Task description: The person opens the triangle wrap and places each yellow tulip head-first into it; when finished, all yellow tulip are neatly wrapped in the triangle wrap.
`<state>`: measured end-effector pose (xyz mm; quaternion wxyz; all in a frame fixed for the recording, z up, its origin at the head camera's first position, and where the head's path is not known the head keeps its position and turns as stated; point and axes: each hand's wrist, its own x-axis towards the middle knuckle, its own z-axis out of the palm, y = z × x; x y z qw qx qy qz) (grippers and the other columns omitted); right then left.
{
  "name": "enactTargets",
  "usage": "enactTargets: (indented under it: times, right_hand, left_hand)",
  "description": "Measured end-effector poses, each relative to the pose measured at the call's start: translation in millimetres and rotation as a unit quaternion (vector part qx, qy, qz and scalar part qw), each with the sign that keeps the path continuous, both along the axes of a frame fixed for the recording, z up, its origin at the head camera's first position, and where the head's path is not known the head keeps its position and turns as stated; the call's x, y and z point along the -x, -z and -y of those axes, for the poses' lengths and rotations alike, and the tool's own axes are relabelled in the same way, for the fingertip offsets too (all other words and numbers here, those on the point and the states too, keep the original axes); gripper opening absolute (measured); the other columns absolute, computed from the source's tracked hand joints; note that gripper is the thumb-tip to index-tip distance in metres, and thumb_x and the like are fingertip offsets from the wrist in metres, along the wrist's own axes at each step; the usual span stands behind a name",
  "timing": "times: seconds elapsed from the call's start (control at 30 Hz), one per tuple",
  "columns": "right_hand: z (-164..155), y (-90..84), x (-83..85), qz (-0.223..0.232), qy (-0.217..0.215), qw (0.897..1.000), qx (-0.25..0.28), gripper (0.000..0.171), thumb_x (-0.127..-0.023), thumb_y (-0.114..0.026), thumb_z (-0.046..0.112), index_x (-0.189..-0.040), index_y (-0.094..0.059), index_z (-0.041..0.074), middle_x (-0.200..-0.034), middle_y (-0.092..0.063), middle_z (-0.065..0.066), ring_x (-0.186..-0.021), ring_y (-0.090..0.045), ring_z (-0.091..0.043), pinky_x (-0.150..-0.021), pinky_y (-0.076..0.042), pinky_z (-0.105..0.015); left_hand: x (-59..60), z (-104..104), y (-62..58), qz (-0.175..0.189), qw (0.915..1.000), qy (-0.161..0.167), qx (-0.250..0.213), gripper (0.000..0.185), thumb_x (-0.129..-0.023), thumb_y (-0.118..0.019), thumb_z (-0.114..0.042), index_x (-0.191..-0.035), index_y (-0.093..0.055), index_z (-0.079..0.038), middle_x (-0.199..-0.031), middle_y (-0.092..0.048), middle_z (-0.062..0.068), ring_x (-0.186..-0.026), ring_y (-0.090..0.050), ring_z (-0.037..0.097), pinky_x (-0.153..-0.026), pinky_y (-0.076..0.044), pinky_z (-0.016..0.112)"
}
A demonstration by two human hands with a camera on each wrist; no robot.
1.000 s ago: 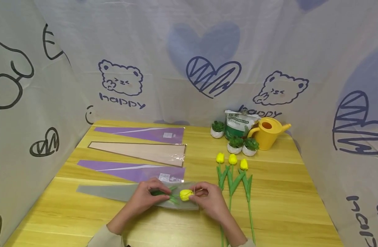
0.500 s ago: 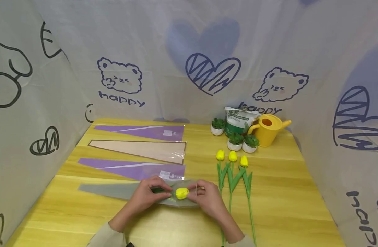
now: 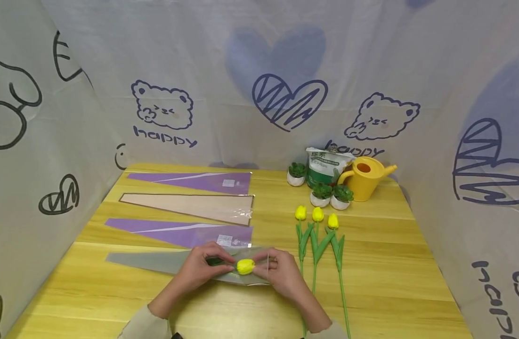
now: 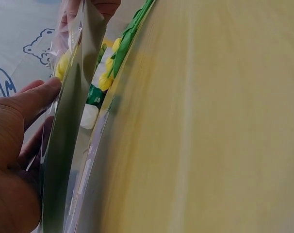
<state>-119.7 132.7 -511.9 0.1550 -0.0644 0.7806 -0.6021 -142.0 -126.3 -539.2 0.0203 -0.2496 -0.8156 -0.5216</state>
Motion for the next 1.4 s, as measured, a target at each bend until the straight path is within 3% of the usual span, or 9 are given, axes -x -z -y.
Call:
enactTargets:
  times: [0.43, 0.67, 0.77, 1.03, 1.4]
  right_hand:
    - [-6.6, 0.4, -0.1, 0.004, -0.016, 1.000, -0.019, 0.028, -0.097, -0.073, 0.018, -0.122, -0.071, 0.006, -0.128, -0.069, -0.018, -0.104, -0.076, -0.023, -0.077, -0.060, -0.027]
    - [-15.8, -4.0, 0.7, 0.005, 0.058, 0.998, 0.000, 0.022, -0.102, -0.064, 0.007, -0.121, -0.067, -0.003, -0.113, -0.069, -0.017, -0.096, -0.076, -0.028, -0.080, -0.063, -0.031]
    - [-18.8, -4.7, 1.0, 0.006, 0.064, 0.998, 0.012, 0.027, -0.102, -0.065, 0.008, -0.125, -0.062, -0.005, -0.113, -0.069, -0.022, -0.093, -0.075, -0.030, -0.080, -0.064, -0.035]
    - [-24.0, 0.0, 0.4, -0.034, 0.014, 0.998, -0.042, 0.034, -0.095, -0.075, 0.008, -0.126, -0.064, -0.001, -0.111, -0.070, -0.017, -0.089, -0.073, -0.021, -0.072, -0.062, -0.031]
    - [-22.7, 8.0, -0.9, -0.046, -0.040, 0.994, -0.087, 0.041, -0.085, -0.082, 0.005, -0.123, -0.067, 0.000, -0.110, -0.069, -0.013, -0.093, -0.070, -0.020, -0.077, -0.060, -0.024]
  left_hand:
    - [1.7, 7.8, 1.3, 0.028, 0.9994, 0.008, 0.016, 0.019, -0.079, -0.090, -0.023, -0.097, -0.082, -0.023, -0.094, -0.078, -0.011, -0.092, -0.066, 0.009, -0.097, -0.049, 0.029]
    - [2.3, 10.5, 0.5, 0.028, 0.9992, 0.015, 0.024, 0.020, -0.079, -0.090, -0.023, -0.098, -0.082, -0.024, -0.095, -0.077, -0.012, -0.092, -0.067, 0.009, -0.100, -0.049, 0.031]
    - [2.0, 11.2, 1.5, 0.023, 0.9993, 0.017, 0.025, 0.021, -0.078, -0.090, -0.021, -0.097, -0.082, -0.023, -0.094, -0.077, -0.012, -0.091, -0.067, 0.009, -0.095, -0.051, 0.029]
    - [0.5, 13.4, 4.4, 0.020, 0.9991, 0.018, 0.033, 0.026, -0.076, -0.091, -0.021, -0.100, -0.081, -0.023, -0.099, -0.077, -0.011, -0.095, -0.067, 0.008, -0.094, -0.053, 0.029]
    - [-1.5, 15.5, 5.8, 0.009, 0.9983, 0.018, 0.054, 0.030, -0.076, -0.091, -0.017, -0.104, -0.081, -0.020, -0.104, -0.077, -0.010, -0.100, -0.068, 0.009, -0.096, -0.054, 0.031]
